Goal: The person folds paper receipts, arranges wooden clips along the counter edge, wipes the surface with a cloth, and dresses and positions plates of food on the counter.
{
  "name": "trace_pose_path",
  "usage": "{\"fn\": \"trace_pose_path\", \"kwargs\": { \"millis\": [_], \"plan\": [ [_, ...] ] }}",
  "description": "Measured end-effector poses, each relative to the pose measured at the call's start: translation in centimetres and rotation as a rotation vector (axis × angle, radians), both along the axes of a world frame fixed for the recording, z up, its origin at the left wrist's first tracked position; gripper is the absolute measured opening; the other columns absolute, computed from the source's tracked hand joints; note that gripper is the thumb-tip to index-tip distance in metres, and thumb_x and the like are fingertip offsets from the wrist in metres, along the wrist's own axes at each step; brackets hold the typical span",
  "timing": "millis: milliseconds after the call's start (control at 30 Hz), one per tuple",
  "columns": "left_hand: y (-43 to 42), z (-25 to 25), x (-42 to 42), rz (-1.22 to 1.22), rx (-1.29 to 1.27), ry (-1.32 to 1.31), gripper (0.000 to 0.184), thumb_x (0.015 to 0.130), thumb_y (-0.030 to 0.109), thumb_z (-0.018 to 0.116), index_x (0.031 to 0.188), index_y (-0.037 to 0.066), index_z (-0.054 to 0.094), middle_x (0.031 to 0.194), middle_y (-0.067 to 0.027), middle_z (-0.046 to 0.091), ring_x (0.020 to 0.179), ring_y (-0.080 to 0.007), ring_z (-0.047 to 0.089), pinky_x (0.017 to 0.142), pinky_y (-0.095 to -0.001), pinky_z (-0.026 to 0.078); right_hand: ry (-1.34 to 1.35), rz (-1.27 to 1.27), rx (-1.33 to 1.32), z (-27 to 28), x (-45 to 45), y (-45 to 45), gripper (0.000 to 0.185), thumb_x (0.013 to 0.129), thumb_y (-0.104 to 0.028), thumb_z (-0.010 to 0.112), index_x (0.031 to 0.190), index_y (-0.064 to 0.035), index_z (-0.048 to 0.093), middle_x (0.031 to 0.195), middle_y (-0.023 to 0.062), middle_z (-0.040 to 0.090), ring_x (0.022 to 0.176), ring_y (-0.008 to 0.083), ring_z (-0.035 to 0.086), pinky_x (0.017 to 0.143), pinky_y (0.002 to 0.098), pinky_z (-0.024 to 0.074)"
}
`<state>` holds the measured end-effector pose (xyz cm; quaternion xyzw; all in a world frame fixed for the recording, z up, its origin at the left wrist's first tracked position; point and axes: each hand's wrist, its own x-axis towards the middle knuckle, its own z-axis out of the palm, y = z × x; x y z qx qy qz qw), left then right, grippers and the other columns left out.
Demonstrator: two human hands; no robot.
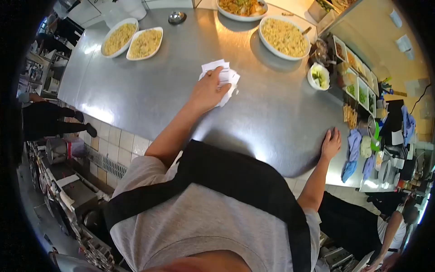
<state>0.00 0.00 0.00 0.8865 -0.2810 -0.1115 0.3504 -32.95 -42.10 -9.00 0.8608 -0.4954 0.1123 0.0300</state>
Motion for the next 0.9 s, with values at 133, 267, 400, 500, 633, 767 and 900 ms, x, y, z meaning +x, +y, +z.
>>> {"fn": "trace_pose_path", "kwargs": {
  "millis": [133,267,400,500,633,767,900],
  "plan": [
    [1.9,2.9,-5.5,-0.124,-0.264,0.106,0.043,0.085,0.022,0.062,0.125,0.008,0.054,0.123,-0.0175,0.054,0.096,-0.0214,0.06,0.082,-0.0316,0.048,-0.029,0.001,-0.098,0.7,-1.0,0.3,0.049,0.091,-0.045,0.047,0.13,-0.0159,0.053,0.135,0.0103,0.05,0.124,0.0283,0.046,0.102,0.0416,0.0356],
    [5.7,0.8,-4.7,-0.037,-0.576,-0.05,0.024,0.089,0.014,0.056,0.11,0.004,0.062,0.115,-0.0138,0.059,0.09,-0.016,0.061,0.079,-0.0275,0.048,-0.076,0.124,0.137,-0.5,0.9,-1.0,0.039,0.089,-0.037,0.055,0.121,-0.0141,0.06,0.125,0.0114,0.058,0.116,0.0307,0.053,0.098,0.0418,0.0396],
    [8.2,-1.0,-3.6,0.136,-0.545,0.466,0.026,0.091,0.012,0.054,0.114,0.002,0.059,0.108,-0.0075,0.063,0.089,-0.0126,0.06,0.078,-0.027,0.048,-0.423,0.465,0.454,6.7,9.0,14.0,0.029,0.086,-0.019,0.059,0.112,-0.0088,0.064,0.116,0.0157,0.061,0.108,0.0318,0.058,0.094,0.0395,0.0443],
    [8.1,-1.5,-4.2,0.178,-0.697,0.679,0.029,0.092,0.011,0.053,0.118,0.001,0.055,0.105,-0.0061,0.063,0.09,-0.0121,0.059,0.077,-0.0259,0.047,-0.455,0.918,0.252,7.6,13.6,21.7,0.027,0.082,-0.011,0.058,0.109,-0.0097,0.065,0.12,0.0128,0.059,0.108,0.0316,0.055,0.096,0.0419,0.0429],
    [6.4,-2.2,-5.5,0.197,-0.83,0.731,0.035,0.092,0.011,0.054,0.125,0.001,0.049,0.105,-0.0076,0.063,0.09,-0.0123,0.059,0.077,-0.0255,0.046,-0.577,1.29,0.075,10.0,18.6,27.5,0.027,0.076,-0.011,0.065,0.103,-0.0103,0.065,0.119,0.0124,0.057,0.109,0.0306,0.053,0.095,0.0446,0.0402],
    [5.2,-2.9,-6.0,0.205,-0.902,0.731,0.04,0.092,0.012,0.055,0.129,0.001,0.046,0.106,-0.0078,0.062,0.091,-0.0122,0.058,0.077,-0.0252,0.046,-0.465,1.384,0.068,9.4,21.2,29.6,0.029,0.076,-0.015,0.068,0.103,-0.0081,0.063,0.115,0.0126,0.058,0.108,0.0299,0.053,0.095,0.044,0.0379],
    [4.9,-4.1,-5.9,0.222,-0.857,0.733,0.039,0.092,0.012,0.055,0.129,0.002,0.046,0.107,-0.0073,0.062,0.092,-0.0121,0.057,0.078,-0.025,0.045,-0.365,1.382,0.076,7.2,21.4,30.2,0.033,0.075,-0.015,0.07,0.105,-0.0071,0.061,0.115,0.0124,0.058,0.106,0.0309,0.054,0.093,0.0424,0.0412]
  ]
}}
